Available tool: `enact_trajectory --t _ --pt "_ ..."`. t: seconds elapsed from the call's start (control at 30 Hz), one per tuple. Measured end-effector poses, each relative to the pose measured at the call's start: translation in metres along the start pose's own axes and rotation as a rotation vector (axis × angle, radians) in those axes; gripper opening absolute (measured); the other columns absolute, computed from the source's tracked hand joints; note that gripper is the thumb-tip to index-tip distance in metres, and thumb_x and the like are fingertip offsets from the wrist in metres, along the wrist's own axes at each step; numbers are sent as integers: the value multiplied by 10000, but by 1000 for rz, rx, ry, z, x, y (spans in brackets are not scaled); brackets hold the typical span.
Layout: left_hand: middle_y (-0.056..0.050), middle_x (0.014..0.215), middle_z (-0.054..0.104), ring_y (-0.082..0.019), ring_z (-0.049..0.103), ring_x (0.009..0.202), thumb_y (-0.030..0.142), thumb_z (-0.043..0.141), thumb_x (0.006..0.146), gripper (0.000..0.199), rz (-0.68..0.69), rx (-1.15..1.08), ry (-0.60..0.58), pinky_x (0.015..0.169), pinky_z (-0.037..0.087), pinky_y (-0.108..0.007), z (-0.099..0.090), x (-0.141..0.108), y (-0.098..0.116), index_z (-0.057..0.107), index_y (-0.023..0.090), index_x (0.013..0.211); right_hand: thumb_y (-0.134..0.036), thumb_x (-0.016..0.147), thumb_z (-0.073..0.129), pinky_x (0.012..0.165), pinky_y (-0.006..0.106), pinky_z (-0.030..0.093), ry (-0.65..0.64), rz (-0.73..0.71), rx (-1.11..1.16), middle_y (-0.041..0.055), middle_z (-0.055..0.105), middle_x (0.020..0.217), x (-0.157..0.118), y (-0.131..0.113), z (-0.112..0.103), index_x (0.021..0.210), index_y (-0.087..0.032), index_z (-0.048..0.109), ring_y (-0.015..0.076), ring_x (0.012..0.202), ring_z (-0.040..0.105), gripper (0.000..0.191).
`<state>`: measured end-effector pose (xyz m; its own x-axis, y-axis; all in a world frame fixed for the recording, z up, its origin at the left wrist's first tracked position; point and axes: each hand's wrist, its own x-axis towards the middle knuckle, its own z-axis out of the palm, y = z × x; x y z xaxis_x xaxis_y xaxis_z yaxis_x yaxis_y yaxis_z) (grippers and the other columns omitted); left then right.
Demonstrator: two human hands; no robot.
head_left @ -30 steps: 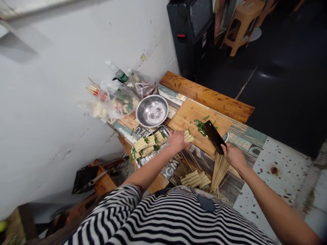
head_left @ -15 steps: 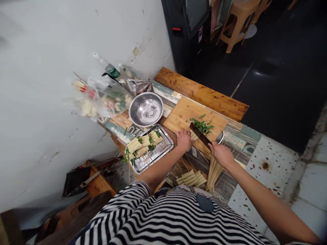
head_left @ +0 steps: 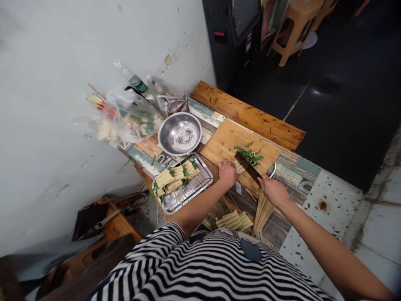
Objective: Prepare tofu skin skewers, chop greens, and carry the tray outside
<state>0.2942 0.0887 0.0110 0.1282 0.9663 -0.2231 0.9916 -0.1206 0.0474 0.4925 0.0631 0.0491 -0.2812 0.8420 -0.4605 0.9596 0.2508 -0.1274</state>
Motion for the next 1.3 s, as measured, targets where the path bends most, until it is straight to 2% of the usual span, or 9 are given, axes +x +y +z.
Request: enact_trajectory --t 0.5,0.7,0.8,0.9,0.97,1.07,1.17,1.23,1.3 --pt "-187 1088 634 -317 485 1097 465 570 868 487 -7 -30 -33 1004 277 -501 0 4 2 625 75 1155 -367 1009 192 619 313 497 -73 6 -11 163 719 802 1 -7 2 1113 -132 511 269 792 722 409" --pt "-161 1109 635 -305 483 1095 450 607 842 398 -24 -40 -71 973 308 -475 -5 5 5 651 128 1073 -344 1008 233 665 278 496 -59 -12 35 190 721 919 27 -20 1 1116 -105 522 237 864 716 390" --pt "-165 1103 632 -309 489 1085 457 635 807 475 -42 -11 -25 962 317 -477 -6 1 7 622 110 1131 -360 1010 230 682 281 488 -7 6 66 186 720 939 42 -20 1 1134 -101 517 237 871 712 406" --pt "-170 1110 635 -313 501 1079 430 681 750 567 -48 -11 -22 969 313 -490 -14 -6 3 582 90 1193 -385 1009 241 699 280 472 18 9 113 171 719 961 49 -7 -3 1094 -118 540 239 896 704 409" --pt "-171 1169 625 -306 494 1126 363 648 775 563 52 -8 -30 1006 288 -497 -26 -12 -4 542 98 1260 -404 1007 250 699 279 458 29 -8 130 168 718 971 49 5 -8 1083 -126 551 241 903 698 417" --pt "-159 1321 565 -278 420 1288 210 497 865 520 404 19 -61 1094 208 -489 -51 -17 -19 457 149 1380 -408 1006 259 707 267 436 83 -18 160 164 715 980 45 17 -19 1089 -126 559 229 910 688 419" --pt "-115 1416 513 -216 311 1412 134 356 916 489 723 39 -155 1171 113 -454 -70 -13 -32 474 230 1381 -375 1011 249 713 260 419 151 49 219 152 717 966 35 22 -28 1081 -121 563 220 906 682 409" --pt "-86 1455 484 -178 287 1436 111 350 905 495 845 6 -237 1197 77 -418 -72 -5 -34 512 265 1347 -364 1014 245 710 263 412 173 94 236 147 718 967 26 23 -30 1062 -123 566 225 904 681 404" --pt "-52 1463 484 -170 323 1423 102 446 840 516 878 -74 -364 1199 122 -381 -67 6 -33 558 310 1299 -369 1013 250 700 268 408 177 122 223 149 719 964 17 23 -27 1057 -126 562 232 893 682 399"
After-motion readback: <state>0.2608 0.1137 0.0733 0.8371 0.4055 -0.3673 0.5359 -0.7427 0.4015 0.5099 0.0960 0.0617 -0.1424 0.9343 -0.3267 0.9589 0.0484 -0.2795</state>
